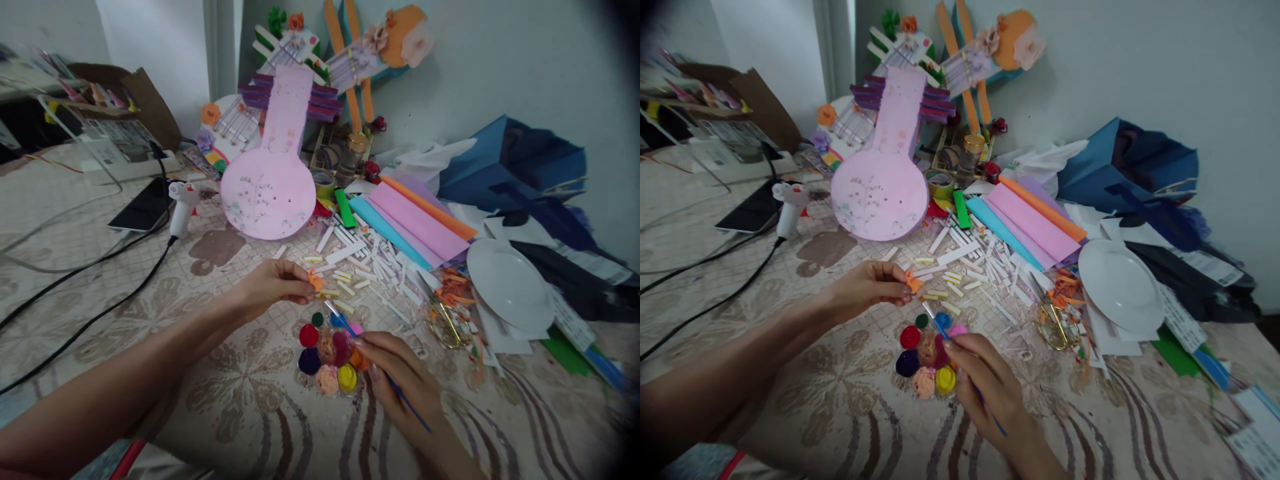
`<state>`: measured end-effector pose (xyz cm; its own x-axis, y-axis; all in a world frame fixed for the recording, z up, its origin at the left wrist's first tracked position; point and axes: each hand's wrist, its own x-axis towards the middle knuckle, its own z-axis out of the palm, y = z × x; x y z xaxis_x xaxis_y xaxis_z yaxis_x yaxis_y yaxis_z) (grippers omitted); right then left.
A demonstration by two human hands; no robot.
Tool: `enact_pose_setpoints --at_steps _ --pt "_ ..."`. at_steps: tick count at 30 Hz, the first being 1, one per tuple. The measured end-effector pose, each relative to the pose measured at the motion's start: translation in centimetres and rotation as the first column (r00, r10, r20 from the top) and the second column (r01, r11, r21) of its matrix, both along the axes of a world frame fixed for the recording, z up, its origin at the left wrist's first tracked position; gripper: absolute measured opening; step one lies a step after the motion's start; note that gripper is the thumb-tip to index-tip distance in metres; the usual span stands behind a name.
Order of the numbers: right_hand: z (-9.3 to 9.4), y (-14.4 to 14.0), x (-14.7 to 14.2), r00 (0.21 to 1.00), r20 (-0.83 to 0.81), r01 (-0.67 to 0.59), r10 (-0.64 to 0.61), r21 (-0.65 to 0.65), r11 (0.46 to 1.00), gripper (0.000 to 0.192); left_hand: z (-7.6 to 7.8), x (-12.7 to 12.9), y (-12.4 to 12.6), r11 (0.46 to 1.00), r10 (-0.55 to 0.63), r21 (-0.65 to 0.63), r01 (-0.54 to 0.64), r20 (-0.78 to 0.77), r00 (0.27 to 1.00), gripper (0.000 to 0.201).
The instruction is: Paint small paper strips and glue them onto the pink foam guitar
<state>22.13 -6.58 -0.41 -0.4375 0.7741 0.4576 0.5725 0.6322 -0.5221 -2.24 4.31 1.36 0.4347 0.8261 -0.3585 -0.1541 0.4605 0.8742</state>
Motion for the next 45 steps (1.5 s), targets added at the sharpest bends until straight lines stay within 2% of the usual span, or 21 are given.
enact_pose_setpoints --at_steps 3,6,9,13,18,23,26,29,32,36,41,45 --pt "0.1 -0.2 -0.2 0.972 -0.206 0.093 -0.111 -0.096 0.991 0.034 0.1 -0.1 0.1 1.000 0.010 -0.014 -0.011 -0.022 1.000 0.016" --pt "0.3 0.1 -1.0 0.905 -0.387 0.100 -0.179 -0.216 0.971 0.028 0.1 0.1 -0.1 0.999 -0.024 -0.023 0.024 -0.025 0.999 0.019" --pt "0.3 0.6 -1.6 0.907 -0.386 0.066 -0.170 -0.268 0.961 0.025 0.2 0.2 -0.3 0.998 -0.047 -0.043 0.048 0.020 0.999 0.020" --pt "-0.1 0.7 -1.1 0.921 -0.365 0.047 -0.134 -0.237 0.970 0.026 0.3 0.1 -0.2 0.998 -0.045 -0.052 0.047 0.044 0.998 0.019" --pt "-0.2 0.3 -0.8 0.901 -0.410 0.055 -0.138 -0.208 0.977 0.027 0.2 0.0 0.0 0.998 -0.017 -0.057 0.018 0.013 1.000 0.020" --pt "0.2 -0.1 -0.2 0.961 -0.262 0.045 -0.090 -0.170 0.984 0.028 0.3 0.2 -0.1 0.997 -0.032 -0.075 0.033 0.026 0.999 0.020" --pt "0.2 -1.0 1.0 0.973 -0.173 0.135 -0.150 -0.095 0.986 0.031 0.5 0.1 -0.2 0.999 -0.013 -0.035 0.013 0.002 1.000 0.019" --pt "-0.2 -2.2 2.4 0.970 -0.023 0.242 -0.243 -0.050 0.969 0.034 0.6 -0.2 -0.7 0.998 -0.065 -0.012 0.065 -0.061 0.996 0.018" --pt "-0.8 -3.0 3.3 0.964 0.081 0.257 -0.252 -0.058 0.965 0.033 0.2 -0.9 -1.7 0.992 -0.124 0.003 0.126 -0.158 0.980 0.017" --pt "-1.4 -3.3 3.1 0.960 0.144 0.254 -0.239 -0.098 0.962 0.025 -0.7 -1.9 -3.1 0.990 -0.105 0.067 0.126 -0.251 0.962 0.015" --pt "-1.7 -2.8 2.0 0.958 0.174 0.255 -0.229 -0.144 0.956 0.021 -0.8 -2.0 -4.3 0.981 -0.134 0.102 0.164 -0.252 0.959 0.013" --pt "-1.6 -2.3 1.0 0.961 0.183 0.242 -0.209 -0.179 0.954 0.018 -0.6 -1.5 -4.9 0.981 -0.157 0.074 0.178 -0.225 0.962 0.016"
